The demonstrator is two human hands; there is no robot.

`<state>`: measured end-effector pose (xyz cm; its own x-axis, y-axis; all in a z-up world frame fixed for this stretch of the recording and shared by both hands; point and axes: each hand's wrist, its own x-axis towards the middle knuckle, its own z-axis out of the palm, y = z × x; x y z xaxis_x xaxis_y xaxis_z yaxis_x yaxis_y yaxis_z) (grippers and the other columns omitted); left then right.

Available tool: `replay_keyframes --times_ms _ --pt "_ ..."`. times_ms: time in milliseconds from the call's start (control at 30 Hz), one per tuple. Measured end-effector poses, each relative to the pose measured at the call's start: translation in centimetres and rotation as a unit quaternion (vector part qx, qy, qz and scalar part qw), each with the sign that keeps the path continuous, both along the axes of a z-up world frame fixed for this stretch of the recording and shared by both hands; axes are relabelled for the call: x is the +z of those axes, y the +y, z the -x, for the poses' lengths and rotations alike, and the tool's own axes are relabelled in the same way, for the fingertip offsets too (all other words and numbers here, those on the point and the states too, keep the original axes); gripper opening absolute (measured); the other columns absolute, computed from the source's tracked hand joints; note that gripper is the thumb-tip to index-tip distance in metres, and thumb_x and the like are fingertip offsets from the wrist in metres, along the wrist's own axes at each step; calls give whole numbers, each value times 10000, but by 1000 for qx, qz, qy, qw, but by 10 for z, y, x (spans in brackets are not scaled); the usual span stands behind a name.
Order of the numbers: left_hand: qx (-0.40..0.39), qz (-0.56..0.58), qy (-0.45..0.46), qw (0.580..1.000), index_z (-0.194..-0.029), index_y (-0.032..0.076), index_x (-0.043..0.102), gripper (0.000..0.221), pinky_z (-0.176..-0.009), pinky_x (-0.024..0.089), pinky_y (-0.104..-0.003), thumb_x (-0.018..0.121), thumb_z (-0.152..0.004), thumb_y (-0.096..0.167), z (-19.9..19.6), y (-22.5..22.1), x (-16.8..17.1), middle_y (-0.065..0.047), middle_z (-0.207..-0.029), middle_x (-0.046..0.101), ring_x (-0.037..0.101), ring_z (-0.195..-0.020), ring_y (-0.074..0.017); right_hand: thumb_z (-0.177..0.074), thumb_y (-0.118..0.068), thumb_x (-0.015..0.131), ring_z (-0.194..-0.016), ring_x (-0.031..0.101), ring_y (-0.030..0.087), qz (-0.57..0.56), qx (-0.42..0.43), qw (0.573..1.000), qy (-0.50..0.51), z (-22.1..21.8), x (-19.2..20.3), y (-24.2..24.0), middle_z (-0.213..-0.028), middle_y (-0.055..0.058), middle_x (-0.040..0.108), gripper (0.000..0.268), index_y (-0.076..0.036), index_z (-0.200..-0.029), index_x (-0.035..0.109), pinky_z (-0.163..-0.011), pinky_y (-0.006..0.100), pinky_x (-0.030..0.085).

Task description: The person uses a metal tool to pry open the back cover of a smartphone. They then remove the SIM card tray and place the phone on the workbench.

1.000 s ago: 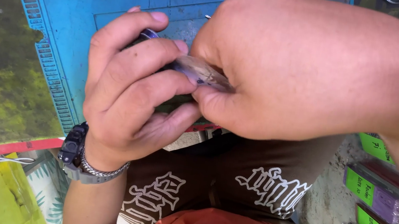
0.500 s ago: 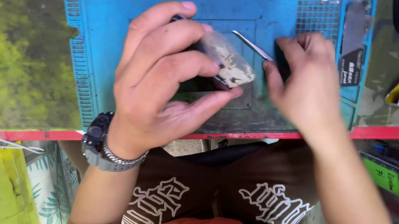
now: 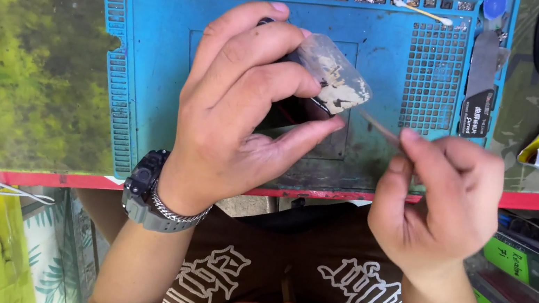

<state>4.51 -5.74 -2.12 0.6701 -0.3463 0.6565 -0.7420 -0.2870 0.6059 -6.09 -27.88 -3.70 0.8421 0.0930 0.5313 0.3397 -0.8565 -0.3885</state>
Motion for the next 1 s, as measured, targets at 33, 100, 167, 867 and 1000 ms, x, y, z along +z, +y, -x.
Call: replay_keyframes --times_ms 33,100,167,867,1000 --pt "1 2 -2 1000 -1020 -15 622 292 -1084 510 -551 813 -969 199 0 0 0 -209 -1143 616 566 -1175 -474 -988 127 670 -893 598 390 2 1 1000 -2 0 2 1 -1010 297 596 237 126 -1221 710 -784 449 511" --pt "-1 3 2 1000 -1019 -13 611 290 -1084 501 -557 832 -963 165 0 -1 0 -215 -1140 627 574 -1171 -478 -941 210 712 -939 668 375 -2 -16 1000 -9 1 6 4 -1056 298 636 167 130 -1086 695 -868 441 575" --pt "-1 2 1 1000 -1006 -17 616 277 -1081 502 -554 831 -966 153 0 -1 1 -219 -1142 624 573 -1165 -478 -944 241 681 -910 676 388 -3 12 1000 -16 -1 8 1 -1050 303 650 175 132 -1081 691 -853 448 589" --pt "-15 -31 -17 999 -1015 -27 642 244 -1059 531 -571 869 -973 49 4 -8 1 -212 -1186 607 552 -1177 -489 -1003 1 609 -780 616 374 317 165 932 56 -12 100 -24 -1106 205 717 266 63 -1200 777 -610 495 508" --pt "-12 -48 -38 998 -1016 -23 644 197 -1032 543 -566 832 -972 10 5 -10 0 -202 -1180 624 557 -1165 -494 -1107 -122 688 -911 673 316 408 88 908 41 -8 105 -15 -1179 52 783 166 -96 -1213 813 -753 463 514"
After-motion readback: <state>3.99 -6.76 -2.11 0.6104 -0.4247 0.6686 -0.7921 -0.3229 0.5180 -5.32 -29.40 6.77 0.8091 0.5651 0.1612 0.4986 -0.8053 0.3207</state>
